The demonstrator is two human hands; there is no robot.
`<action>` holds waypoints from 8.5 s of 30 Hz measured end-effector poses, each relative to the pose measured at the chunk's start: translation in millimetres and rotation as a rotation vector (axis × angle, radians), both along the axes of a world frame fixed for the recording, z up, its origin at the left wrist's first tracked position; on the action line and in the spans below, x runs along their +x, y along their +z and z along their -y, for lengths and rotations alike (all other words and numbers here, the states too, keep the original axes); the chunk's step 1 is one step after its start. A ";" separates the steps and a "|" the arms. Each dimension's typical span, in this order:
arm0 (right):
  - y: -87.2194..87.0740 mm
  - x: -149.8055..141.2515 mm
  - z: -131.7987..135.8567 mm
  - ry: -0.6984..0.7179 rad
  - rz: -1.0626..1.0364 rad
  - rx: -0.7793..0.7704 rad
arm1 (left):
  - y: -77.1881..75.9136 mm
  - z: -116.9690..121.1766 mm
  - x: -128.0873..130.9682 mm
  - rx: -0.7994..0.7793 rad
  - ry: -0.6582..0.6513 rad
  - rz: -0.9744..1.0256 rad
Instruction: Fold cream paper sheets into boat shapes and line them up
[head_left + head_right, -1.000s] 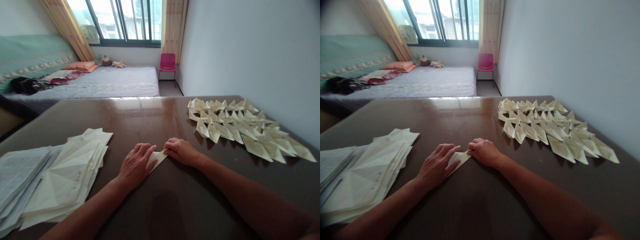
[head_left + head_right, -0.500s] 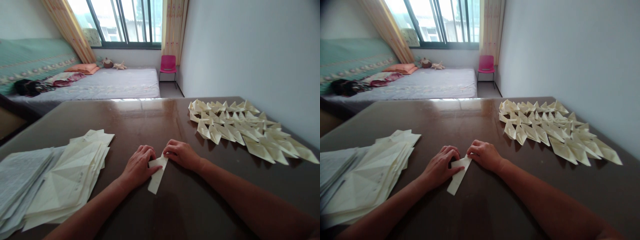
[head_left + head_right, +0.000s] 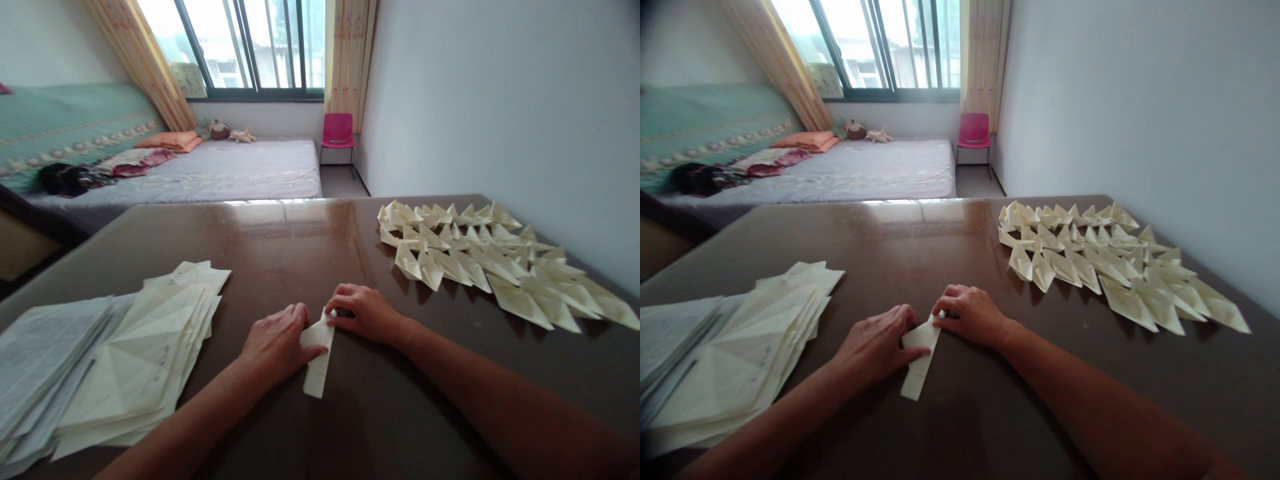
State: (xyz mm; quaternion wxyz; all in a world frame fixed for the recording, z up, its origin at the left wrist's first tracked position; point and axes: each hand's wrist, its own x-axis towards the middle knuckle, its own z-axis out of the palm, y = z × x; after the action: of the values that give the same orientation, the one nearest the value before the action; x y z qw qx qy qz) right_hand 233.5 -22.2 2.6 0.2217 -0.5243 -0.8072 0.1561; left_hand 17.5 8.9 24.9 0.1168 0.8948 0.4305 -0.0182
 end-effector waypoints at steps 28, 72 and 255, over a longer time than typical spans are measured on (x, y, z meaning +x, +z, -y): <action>5.1 7.7 -2.5 -0.292 -0.204 -0.220 | -11.4 3.0 -5.3 0.412 -0.213 0.377; 0.4 2.2 1.1 -0.254 -0.009 -0.023 | -15.6 4.4 6.0 0.225 -0.294 0.193; 3.4 2.8 5.7 0.014 0.557 0.462 | -27.9 -7.4 -4.0 0.624 -0.498 0.318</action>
State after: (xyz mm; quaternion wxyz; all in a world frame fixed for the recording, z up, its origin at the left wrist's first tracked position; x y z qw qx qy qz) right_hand 236.3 -27.9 6.0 0.1047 -0.4773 -0.8542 -0.1775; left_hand 13.6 16.3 -3.0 -0.1026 0.9556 0.1628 0.2234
